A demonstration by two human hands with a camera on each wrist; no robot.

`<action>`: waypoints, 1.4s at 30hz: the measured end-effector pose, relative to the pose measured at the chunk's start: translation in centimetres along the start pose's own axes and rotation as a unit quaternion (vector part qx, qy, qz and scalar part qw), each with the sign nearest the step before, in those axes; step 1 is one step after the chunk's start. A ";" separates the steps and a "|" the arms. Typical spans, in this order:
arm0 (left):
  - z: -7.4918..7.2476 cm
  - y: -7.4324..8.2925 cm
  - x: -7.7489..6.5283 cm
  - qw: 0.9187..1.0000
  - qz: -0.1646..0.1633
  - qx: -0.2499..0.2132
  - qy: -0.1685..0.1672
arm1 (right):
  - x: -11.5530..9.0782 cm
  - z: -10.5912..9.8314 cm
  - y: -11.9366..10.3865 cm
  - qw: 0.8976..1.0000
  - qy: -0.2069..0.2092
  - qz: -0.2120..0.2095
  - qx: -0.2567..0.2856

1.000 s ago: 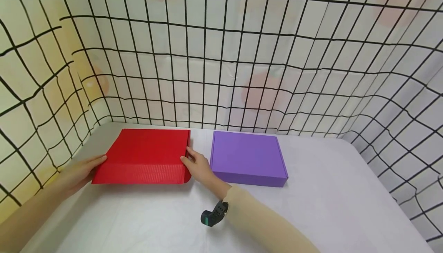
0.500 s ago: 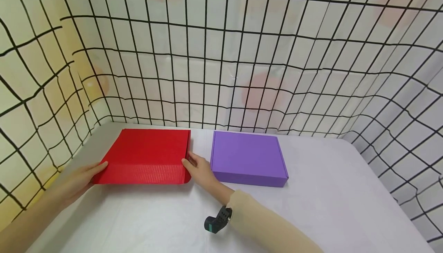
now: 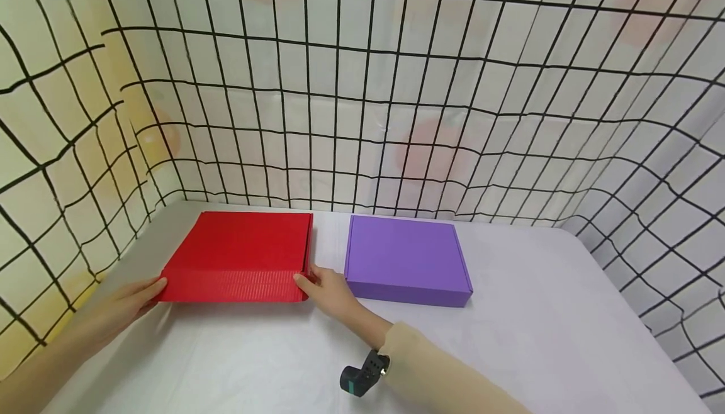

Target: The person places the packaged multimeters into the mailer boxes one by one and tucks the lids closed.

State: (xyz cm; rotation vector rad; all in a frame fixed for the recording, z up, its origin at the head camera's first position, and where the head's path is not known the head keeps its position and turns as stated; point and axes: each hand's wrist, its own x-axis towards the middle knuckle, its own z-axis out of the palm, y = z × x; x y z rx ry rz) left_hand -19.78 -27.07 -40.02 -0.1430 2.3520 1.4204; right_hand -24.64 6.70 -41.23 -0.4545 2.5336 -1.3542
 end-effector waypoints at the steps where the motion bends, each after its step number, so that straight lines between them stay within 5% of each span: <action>1: 0.0 0.0 0.0 1.000 0.001 0.015 0.003 | -0.1 -0.1 -0.1 1.000 -0.005 0.003 -0.012; 8: -0.8 0.2 -0.4 0.990 0.032 0.134 0.004 | -0.7 -0.9 -1.1 0.997 -0.061 0.020 -0.052; 15: -1.8 1.1 -0.6 0.981 0.047 0.188 0.006 | -0.5 -1.5 -1.7 0.993 -0.095 0.034 -0.060; 26: -2.8 1.8 -0.3 0.977 0.046 0.209 -0.005 | 0.0 -1.8 -2.0 0.991 -0.098 0.088 -0.009; 42: -2.6 1.5 -0.3 0.980 0.073 0.185 0.007 | 0.6 -2.3 -2.0 0.990 -0.120 0.049 -0.064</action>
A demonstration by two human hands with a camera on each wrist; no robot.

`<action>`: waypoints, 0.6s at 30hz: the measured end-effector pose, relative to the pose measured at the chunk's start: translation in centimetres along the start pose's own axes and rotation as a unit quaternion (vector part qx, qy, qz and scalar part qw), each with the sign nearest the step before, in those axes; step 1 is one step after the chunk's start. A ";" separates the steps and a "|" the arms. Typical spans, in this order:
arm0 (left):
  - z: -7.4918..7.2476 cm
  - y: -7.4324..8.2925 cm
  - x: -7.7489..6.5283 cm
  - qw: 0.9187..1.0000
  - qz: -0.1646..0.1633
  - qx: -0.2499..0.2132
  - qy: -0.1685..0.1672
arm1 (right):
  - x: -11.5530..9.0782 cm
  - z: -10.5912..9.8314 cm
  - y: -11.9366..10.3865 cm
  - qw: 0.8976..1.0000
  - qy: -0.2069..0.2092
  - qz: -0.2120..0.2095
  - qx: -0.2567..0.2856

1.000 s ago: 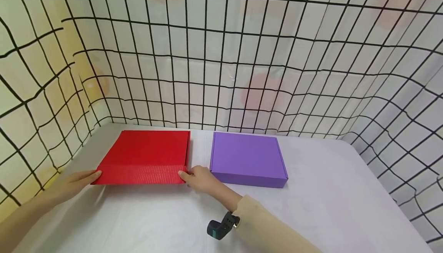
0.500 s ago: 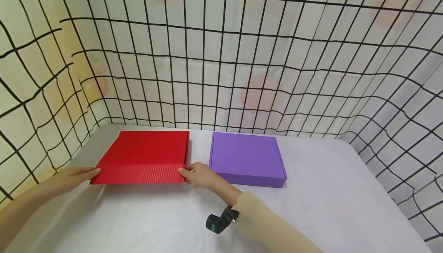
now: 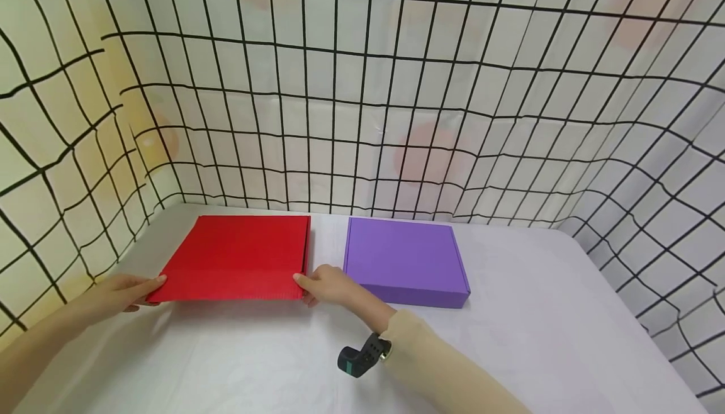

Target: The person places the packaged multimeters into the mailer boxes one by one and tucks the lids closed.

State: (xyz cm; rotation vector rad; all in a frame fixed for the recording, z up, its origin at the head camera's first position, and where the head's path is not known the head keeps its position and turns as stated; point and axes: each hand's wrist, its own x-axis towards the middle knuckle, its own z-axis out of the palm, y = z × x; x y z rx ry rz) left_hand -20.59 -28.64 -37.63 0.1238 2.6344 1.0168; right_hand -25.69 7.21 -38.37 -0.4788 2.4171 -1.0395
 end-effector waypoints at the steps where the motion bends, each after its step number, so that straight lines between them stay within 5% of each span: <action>1: 0.1 0.0 0.0 1.000 -0.002 -0.002 0.001 | 0.0 0.0 0.0 1.000 -0.003 0.002 0.000; 13: 0.4 -0.2 0.1 1.000 -0.009 -0.021 -0.004 | -0.1 0.5 0.3 1.000 0.007 -0.010 -0.003; 18: 0.6 -0.4 -0.1 0.997 -0.034 -0.066 0.008 | -0.2 0.5 0.2 1.000 0.009 -0.014 -0.007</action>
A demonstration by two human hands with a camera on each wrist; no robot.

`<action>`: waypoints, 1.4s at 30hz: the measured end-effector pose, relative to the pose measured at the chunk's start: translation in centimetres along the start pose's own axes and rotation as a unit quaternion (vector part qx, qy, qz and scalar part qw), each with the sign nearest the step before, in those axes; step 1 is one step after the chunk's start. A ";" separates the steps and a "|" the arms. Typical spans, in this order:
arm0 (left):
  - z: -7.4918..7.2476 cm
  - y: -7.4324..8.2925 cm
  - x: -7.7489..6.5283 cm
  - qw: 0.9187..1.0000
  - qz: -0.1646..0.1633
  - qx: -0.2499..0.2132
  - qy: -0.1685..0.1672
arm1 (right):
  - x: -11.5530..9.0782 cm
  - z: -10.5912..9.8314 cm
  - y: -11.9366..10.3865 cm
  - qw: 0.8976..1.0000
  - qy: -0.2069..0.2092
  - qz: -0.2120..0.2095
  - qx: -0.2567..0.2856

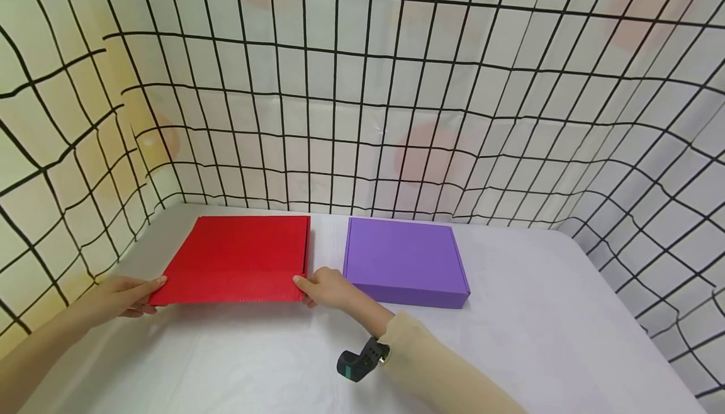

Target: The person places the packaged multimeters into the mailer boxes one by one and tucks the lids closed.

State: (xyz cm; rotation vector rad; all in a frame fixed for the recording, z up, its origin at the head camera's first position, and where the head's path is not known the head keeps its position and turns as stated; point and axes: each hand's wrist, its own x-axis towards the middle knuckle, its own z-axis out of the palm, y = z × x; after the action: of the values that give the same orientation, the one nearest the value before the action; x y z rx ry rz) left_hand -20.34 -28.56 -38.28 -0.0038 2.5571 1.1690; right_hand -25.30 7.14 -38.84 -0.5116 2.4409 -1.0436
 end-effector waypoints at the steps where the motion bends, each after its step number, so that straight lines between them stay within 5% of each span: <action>1: 0.0 -0.1 0.0 1.000 -0.011 -0.016 0.001 | 0.0 0.0 0.0 1.000 0.000 0.000 -0.001; 9: 0.2 -0.2 0.0 0.997 -0.041 -0.071 0.006 | 0.0 0.0 0.0 1.000 -0.005 -0.005 0.003; 23: 0.6 -0.6 0.1 0.998 -0.008 0.045 0.037 | 0.0 0.3 0.4 1.000 0.004 -0.020 -0.014; 32: 0.7 -0.8 0.1 0.995 -0.001 0.073 0.067 | 0.0 0.4 0.2 0.996 -0.022 0.019 0.084; 42: 0.7 -0.6 0.0 0.997 -0.002 0.052 0.060 | 0.2 0.1 0.6 0.974 -0.049 0.066 0.213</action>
State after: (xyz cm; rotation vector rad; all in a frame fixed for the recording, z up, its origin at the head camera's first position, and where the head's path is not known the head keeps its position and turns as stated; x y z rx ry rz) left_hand -20.04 -28.41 -39.14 -0.0567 2.7185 1.0636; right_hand -25.53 7.36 -39.34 -0.2457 2.0503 -1.3958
